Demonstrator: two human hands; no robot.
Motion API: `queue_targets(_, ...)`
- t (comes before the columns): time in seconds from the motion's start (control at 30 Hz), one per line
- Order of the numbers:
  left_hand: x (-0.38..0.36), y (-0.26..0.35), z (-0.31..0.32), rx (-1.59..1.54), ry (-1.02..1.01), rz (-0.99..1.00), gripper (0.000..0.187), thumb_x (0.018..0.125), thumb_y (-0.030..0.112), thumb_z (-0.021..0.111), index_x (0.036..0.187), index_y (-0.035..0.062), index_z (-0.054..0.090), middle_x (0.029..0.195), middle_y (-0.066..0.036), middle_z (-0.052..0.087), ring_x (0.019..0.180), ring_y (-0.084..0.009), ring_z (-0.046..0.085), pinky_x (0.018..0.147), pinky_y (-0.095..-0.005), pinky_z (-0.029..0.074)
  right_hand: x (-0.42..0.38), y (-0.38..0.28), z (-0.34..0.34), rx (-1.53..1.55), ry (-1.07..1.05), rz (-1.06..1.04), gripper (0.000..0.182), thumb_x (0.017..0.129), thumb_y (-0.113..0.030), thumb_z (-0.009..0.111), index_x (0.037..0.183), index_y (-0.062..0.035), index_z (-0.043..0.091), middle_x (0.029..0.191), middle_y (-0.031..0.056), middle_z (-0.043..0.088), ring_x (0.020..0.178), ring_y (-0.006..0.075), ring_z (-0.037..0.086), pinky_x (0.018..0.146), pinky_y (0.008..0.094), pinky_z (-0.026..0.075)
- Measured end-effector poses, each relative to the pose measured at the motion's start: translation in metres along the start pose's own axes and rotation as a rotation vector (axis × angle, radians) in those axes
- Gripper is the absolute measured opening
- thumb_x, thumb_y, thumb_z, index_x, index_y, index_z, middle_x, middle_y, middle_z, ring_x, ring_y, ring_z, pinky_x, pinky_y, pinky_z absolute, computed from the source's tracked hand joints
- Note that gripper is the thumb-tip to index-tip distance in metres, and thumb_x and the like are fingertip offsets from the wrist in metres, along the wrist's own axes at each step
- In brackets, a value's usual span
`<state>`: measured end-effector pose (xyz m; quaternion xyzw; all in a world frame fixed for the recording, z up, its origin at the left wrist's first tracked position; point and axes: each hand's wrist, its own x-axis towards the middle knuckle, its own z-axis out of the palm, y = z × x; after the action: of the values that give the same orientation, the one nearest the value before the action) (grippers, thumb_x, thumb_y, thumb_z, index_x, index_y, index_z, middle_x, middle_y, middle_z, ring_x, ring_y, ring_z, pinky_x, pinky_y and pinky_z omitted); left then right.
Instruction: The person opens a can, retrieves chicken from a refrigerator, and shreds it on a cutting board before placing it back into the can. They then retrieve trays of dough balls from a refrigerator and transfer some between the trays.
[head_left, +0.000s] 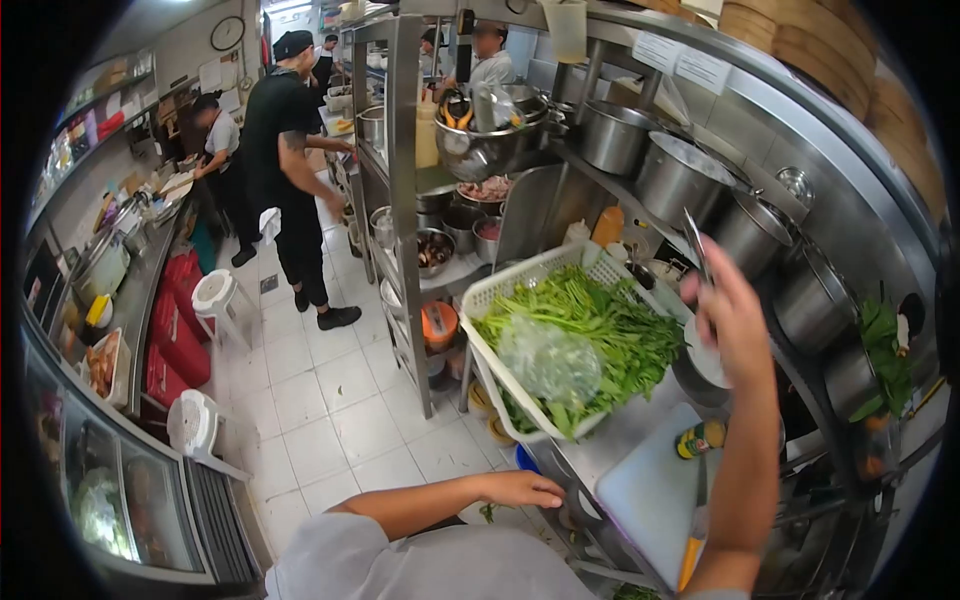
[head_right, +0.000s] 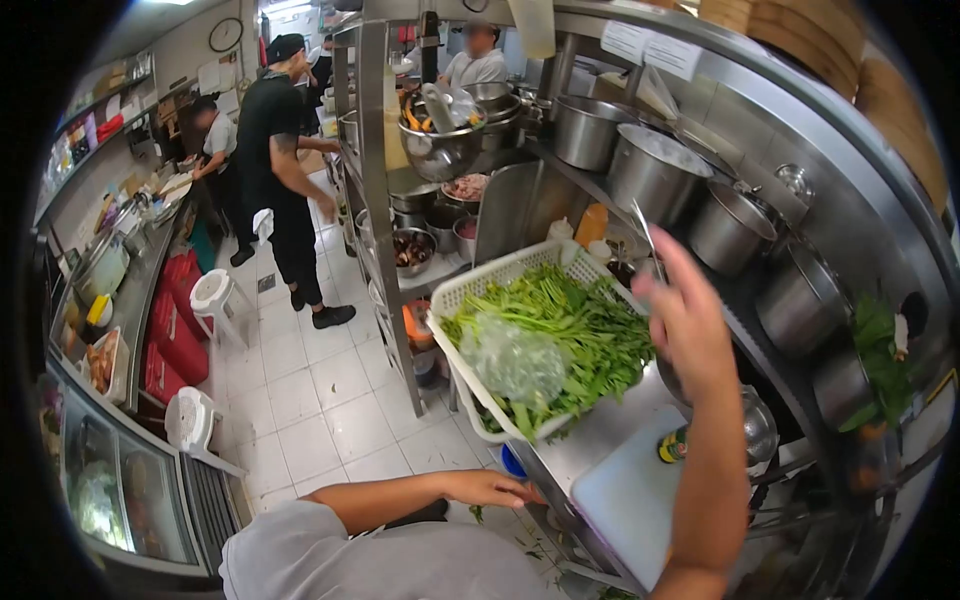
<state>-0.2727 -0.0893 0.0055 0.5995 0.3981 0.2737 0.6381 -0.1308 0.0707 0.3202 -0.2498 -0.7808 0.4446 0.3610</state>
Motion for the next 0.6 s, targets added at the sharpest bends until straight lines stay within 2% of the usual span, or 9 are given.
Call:
queue_targets(0.07,-0.031,-0.003,-0.025,-0.050,0.012,-0.033,0.056,0.092,0.045,0.052,0.130,0.0032,0.050,0.126,-0.011,0.055,0.114,-0.0189,0.051,0.096,-0.0317,0.040,0.068,-0.040,0.041,-0.271,0.057,-0.208,0.052,0.085,-0.015,0.056,0.135,-0.0096,0.041,0.098,0.0094,0.062,0.060,0.0147,0.057,0.053,0.0272,0.045)
queue_targets(0.13,-0.053,-0.010,-0.051,-0.099,0.019,-0.064,0.056,0.093,0.044,0.051,0.132,0.0037,0.047,0.128,-0.009,0.054,0.119,-0.0177,0.048,0.098,-0.0315,0.039,0.139,-0.054,0.064,-0.910,0.244,-0.615,0.045,0.083,-0.015,0.059,0.127,-0.0117,0.047,0.102,0.0139,0.064,0.081,0.0266,0.064,0.068,0.0381,0.049)
queue_targets(0.2,-0.067,-0.021,-0.072,-0.264,0.050,-0.202,0.050,0.094,0.042,0.051,0.130,0.0075,0.050,0.128,-0.004,0.054,0.117,-0.0156,0.049,0.095,-0.0324,0.040,0.191,-0.072,0.091,-1.233,0.277,-0.655,0.045,0.083,-0.019,0.063,0.125,-0.0179,0.048,0.108,0.0113,0.062,0.095,0.0306,0.062,0.076,0.0397,0.049)
queue_targets(0.3,-0.078,-0.033,-0.092,-0.336,0.068,-0.155,0.046,0.094,0.040,0.051,0.129,0.0111,0.050,0.126,-0.001,0.055,0.115,-0.0138,0.051,0.093,-0.0323,0.041,0.242,-0.093,0.130,-1.478,0.214,-0.586,0.039,0.081,-0.019,0.064,0.118,-0.0158,0.052,0.105,0.0064,0.063,0.096,0.0291,0.061,0.077,0.0413,0.049)
queue_targets(0.37,-0.082,-0.035,-0.100,-0.376,0.045,-0.123,0.046,0.095,0.039,0.049,0.130,0.0101,0.048,0.126,-0.001,0.055,0.114,-0.0137,0.052,0.091,-0.0305,0.040,0.262,-0.098,0.149,-1.621,-0.004,-0.576,0.033,0.079,-0.017,0.065,0.111,-0.0120,0.056,0.102,0.0081,0.064,0.097,0.0308,0.061,0.078,0.0416,0.050)
queue_targets(0.47,-0.084,-0.041,-0.106,-0.390,-0.013,-0.162,0.046,0.095,0.039,0.049,0.130,0.0091,0.048,0.127,-0.001,0.055,0.112,-0.0136,0.053,0.090,-0.0291,0.040,0.281,-0.091,0.162,-1.466,-0.080,-0.591,0.034,0.077,-0.017,0.067,0.110,-0.0107,0.057,0.106,0.0092,0.064,0.099,0.0306,0.060,0.078,0.0420,0.050)
queue_targets(0.5,-0.084,-0.044,-0.107,-0.387,-0.027,-0.159,0.046,0.095,0.039,0.049,0.130,0.0091,0.048,0.127,-0.001,0.055,0.112,-0.0136,0.053,0.090,-0.0291,0.040,0.292,-0.084,0.163,-1.349,-0.152,-0.515,0.039,0.081,-0.019,0.065,0.117,-0.0094,0.055,0.108,0.0115,0.063,0.102,0.0277,0.060,0.082,0.0390,0.048)
queue_targets(0.53,-0.084,-0.047,-0.107,-0.378,-0.043,-0.180,0.046,0.095,0.040,0.049,0.129,0.0091,0.049,0.127,-0.001,0.055,0.112,-0.0136,0.054,0.089,-0.0286,0.040,0.299,-0.074,0.162,-1.359,-0.147,-0.502,0.039,0.081,-0.019,0.065,0.117,-0.0094,0.055,0.108,0.0115,0.063,0.102,0.0277,0.060,0.082,0.0390,0.048)
queue_targets(0.6,-0.087,-0.050,-0.106,-0.368,-0.079,-0.216,0.046,0.094,0.040,0.050,0.129,0.0091,0.050,0.127,-0.001,0.055,0.111,-0.0136,0.054,0.089,-0.0282,0.040,0.293,-0.067,0.169,-0.548,-0.292,-0.135,0.046,0.088,-0.028,0.059,0.129,-0.0095,0.048,0.122,0.0114,0.055,0.112,0.0246,0.053,0.095,0.0340,0.041)
